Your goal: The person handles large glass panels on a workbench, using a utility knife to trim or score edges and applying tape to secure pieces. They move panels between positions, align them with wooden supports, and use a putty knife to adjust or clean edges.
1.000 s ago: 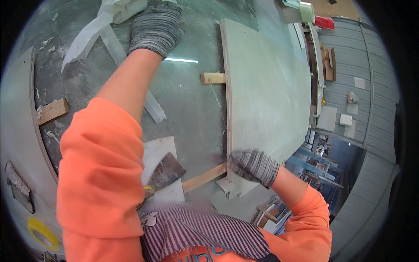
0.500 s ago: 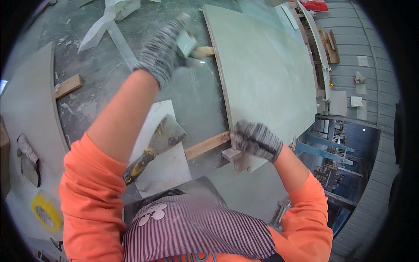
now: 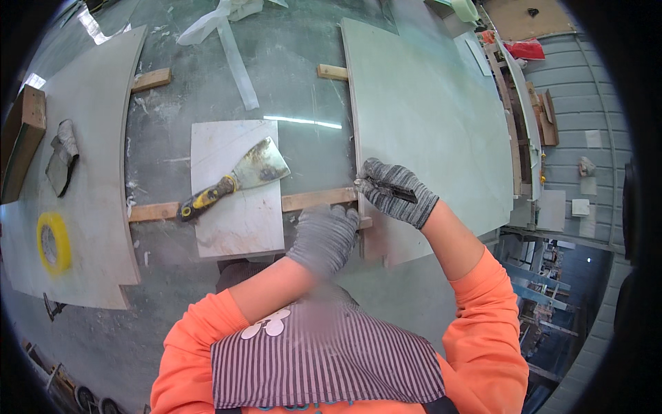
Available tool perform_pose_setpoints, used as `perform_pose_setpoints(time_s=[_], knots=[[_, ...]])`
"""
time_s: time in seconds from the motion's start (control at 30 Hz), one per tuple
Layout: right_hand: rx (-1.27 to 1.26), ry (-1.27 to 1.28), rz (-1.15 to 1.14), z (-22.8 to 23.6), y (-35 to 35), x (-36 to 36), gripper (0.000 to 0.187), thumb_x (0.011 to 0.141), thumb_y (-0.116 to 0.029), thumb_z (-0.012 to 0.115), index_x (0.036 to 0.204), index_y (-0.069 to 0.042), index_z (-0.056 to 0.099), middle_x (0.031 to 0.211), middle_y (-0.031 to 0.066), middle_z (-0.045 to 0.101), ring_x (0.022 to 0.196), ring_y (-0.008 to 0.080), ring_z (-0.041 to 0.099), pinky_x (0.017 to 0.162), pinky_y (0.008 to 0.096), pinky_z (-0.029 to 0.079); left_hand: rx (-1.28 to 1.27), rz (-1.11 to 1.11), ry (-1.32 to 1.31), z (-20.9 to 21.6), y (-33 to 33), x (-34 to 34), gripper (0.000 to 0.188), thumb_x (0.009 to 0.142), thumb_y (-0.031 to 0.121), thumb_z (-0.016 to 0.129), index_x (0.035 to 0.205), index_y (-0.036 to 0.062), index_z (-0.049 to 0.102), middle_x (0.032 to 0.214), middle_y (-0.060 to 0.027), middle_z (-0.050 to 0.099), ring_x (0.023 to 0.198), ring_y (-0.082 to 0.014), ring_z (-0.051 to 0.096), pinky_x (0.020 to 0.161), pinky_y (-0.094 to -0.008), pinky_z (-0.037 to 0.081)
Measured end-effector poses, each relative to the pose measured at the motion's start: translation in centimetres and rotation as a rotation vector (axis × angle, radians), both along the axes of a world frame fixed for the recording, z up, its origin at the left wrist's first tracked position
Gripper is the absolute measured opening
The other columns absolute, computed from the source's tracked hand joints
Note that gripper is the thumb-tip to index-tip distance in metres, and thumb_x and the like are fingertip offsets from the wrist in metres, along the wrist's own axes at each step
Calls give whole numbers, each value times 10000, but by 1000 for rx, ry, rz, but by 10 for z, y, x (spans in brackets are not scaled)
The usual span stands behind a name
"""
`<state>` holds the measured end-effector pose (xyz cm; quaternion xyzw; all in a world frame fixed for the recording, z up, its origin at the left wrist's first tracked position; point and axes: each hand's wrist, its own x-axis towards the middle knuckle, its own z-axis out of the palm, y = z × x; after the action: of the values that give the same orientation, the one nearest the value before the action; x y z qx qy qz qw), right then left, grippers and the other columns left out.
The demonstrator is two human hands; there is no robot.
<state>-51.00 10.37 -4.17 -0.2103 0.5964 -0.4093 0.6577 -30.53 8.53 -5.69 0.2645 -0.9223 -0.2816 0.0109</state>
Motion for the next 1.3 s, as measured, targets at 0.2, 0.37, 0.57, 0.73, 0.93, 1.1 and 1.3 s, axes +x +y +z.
perform_pose_setpoints(time_s=[0.2, 0.37, 0.57, 0.73, 0.93, 1.1, 1.3], knots=[[-274, 696, 661, -10, 17, -9, 68, 965, -75, 540, 967, -16, 575, 898, 90, 590, 844, 193, 609, 749, 274, 564, -133, 17, 217, -6, 26, 26, 194, 777, 253, 666, 923, 126, 676, 870, -85, 659, 846, -277, 610, 770, -409, 500], [-93, 203, 180, 9, 26, 12, 52, 943, -44, 542, 978, -21, 573, 896, 87, 599, 798, 217, 623, 725, 312, 570, 140, 108, 174, 7, 47, 99, 246, 787, 338, 698, 926, 134, 701, 798, -74, 679, 779, -274, 620, 742, -371, 490], [406, -249, 94, 31, 59, 30, 88, 893, -8, 586, 981, -13, 587, 919, 80, 630, 753, 193, 636, 716, 292, 571, 918, 685, 620, 16, 44, 183, 318, 829, 218, 752, 1102, 72, 679, 1013, -55, 707, 935, -152, 647, 855, -305, 501], [-126, 504, 482, 17, 47, 24, 189, 847, -44, 631, 1031, -15, 597, 867, 106, 615, 757, 188, 618, 666, 298, 548, 1065, 827, 746, 28, 36, 205, 316, 829, 170, 749, 1106, 43, 665, 1026, -40, 691, 952, -132, 622, 872, -299, 493], [-47, 814, 1459, 49, 96, 29, 245, 915, -337, 558, 943, -99, 610, 831, 188, 633, 760, 378, 598, 779, 480, 494, 851, 940, 899, 72, -11, 251, 348, 823, 219, 753, 1101, 35, 650, 1050, -65, 683, 1016, -180, 623, 893, -333, 491], [-152, 475, 21, 58, 59, 27, 47, 909, -112, 606, 882, -81, 583, 760, 30, 622, 604, 114, 582, 589, 254, 500, 474, 780, 1200, 114, -121, 341, 307, 877, 86, 685, 1178, 55, 634, 1125, -74, 666, 1117, -219, 613, 957, -346, 479], [-426, 820, 301, 36, 37, 85, 63, 879, -76, 629, 856, -24, 602, 822, 51, 623, 753, 130, 601, 689, 276, 501, -371, 1119, 592, 133, -336, 468, 291, 870, 318, 694, 1039, 81, 716, 961, -89, 701, 860, -197, 648, 818, -318, 501]])
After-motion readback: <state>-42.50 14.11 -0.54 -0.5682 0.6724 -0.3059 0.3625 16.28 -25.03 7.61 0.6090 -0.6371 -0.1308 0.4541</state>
